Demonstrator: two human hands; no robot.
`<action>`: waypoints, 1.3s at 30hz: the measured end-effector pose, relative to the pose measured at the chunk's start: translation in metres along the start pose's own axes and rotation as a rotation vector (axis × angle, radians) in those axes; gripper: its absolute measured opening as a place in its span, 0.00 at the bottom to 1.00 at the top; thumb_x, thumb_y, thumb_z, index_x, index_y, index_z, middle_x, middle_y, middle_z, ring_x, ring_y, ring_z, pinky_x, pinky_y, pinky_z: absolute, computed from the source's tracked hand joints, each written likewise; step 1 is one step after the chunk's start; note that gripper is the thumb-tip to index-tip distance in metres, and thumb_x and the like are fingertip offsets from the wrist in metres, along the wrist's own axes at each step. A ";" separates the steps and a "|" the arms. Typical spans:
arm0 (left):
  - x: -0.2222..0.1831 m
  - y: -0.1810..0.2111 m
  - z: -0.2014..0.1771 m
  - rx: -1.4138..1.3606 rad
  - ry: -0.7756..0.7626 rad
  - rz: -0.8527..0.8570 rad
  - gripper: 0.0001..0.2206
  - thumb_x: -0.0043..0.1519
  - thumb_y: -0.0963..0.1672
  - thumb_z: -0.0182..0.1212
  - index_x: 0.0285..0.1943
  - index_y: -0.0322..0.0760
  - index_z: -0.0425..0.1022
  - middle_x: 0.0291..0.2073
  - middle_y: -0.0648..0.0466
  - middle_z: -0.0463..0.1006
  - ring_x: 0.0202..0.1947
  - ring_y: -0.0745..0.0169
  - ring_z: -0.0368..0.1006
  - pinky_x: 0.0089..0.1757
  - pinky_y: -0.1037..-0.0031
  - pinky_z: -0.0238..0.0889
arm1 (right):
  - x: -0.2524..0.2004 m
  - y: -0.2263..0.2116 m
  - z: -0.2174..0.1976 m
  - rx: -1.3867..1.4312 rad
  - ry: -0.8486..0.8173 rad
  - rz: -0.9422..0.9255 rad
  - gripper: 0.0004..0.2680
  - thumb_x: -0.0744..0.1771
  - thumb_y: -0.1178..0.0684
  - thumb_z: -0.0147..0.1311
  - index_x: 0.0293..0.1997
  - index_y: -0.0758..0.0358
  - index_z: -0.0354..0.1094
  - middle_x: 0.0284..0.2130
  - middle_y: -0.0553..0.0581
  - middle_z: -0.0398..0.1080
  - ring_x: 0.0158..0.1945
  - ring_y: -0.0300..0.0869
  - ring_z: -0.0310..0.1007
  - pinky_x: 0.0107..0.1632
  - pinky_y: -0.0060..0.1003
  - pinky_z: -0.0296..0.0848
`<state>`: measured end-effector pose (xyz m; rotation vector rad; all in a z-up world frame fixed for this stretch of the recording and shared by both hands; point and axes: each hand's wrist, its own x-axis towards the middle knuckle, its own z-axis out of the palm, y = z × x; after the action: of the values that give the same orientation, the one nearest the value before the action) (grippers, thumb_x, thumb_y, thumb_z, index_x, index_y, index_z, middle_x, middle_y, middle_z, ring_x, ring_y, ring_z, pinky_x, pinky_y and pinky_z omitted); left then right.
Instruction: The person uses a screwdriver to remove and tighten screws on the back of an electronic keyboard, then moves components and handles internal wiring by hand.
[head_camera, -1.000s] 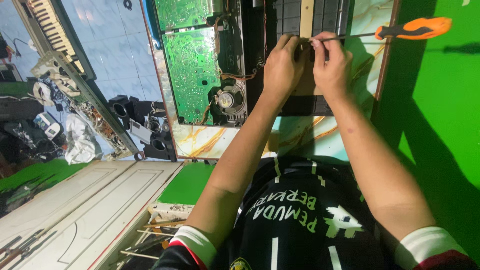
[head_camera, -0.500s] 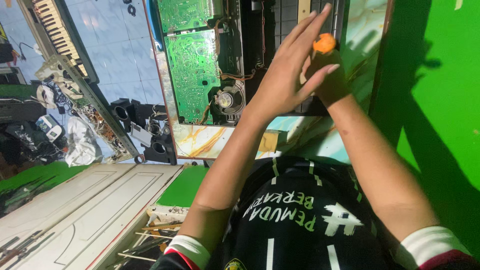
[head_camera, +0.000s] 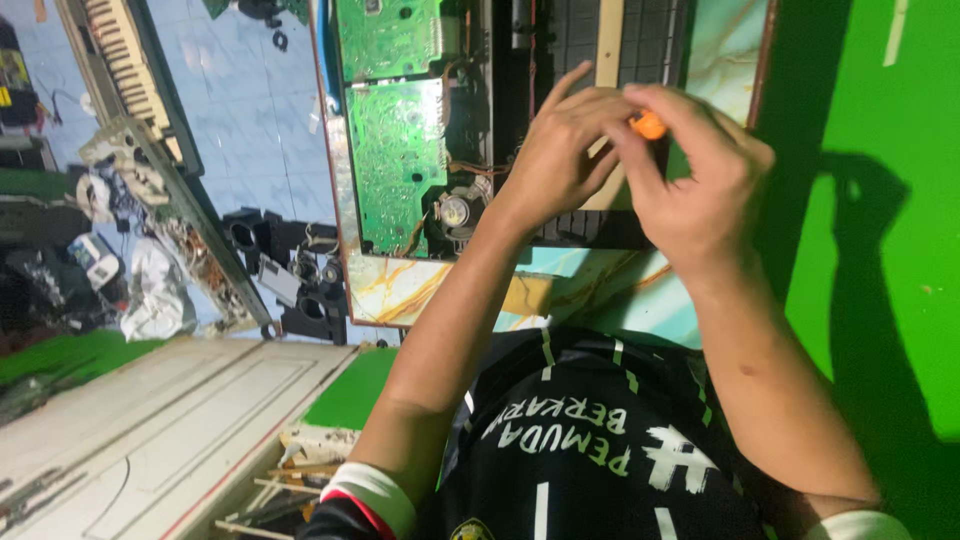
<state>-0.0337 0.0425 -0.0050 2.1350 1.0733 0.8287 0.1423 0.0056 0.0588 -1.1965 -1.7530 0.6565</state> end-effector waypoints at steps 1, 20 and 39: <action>0.002 0.000 0.000 0.032 0.021 0.005 0.18 0.55 0.39 0.68 0.56 0.35 0.76 0.52 0.48 0.81 0.59 0.49 0.74 0.70 0.46 0.45 | 0.008 -0.004 0.001 -0.091 -0.013 -0.007 0.10 0.72 0.59 0.65 0.60 0.63 0.71 0.51 0.63 0.78 0.54 0.50 0.83 0.58 0.40 0.80; 0.012 0.015 -0.015 -0.389 0.005 -0.224 0.15 0.66 0.43 0.62 0.61 0.39 0.73 0.55 0.49 0.79 0.60 0.50 0.76 0.61 0.57 0.71 | 0.038 -0.016 -0.028 -0.065 -0.168 -0.285 0.12 0.70 0.67 0.55 0.62 0.74 0.66 0.57 0.74 0.71 0.61 0.59 0.75 0.66 0.44 0.73; 0.022 0.025 -0.019 -0.193 0.118 0.018 0.19 0.68 0.39 0.65 0.67 0.35 0.67 0.54 0.43 0.78 0.54 0.43 0.78 0.54 0.66 0.72 | 0.041 -0.012 -0.038 -0.306 -0.232 -0.180 0.05 0.71 0.62 0.60 0.48 0.71 0.67 0.39 0.66 0.71 0.43 0.58 0.72 0.50 0.50 0.70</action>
<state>-0.0264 0.0532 0.0309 1.9582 0.9902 1.0344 0.1651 0.0368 0.1011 -1.1812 -2.1882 0.4444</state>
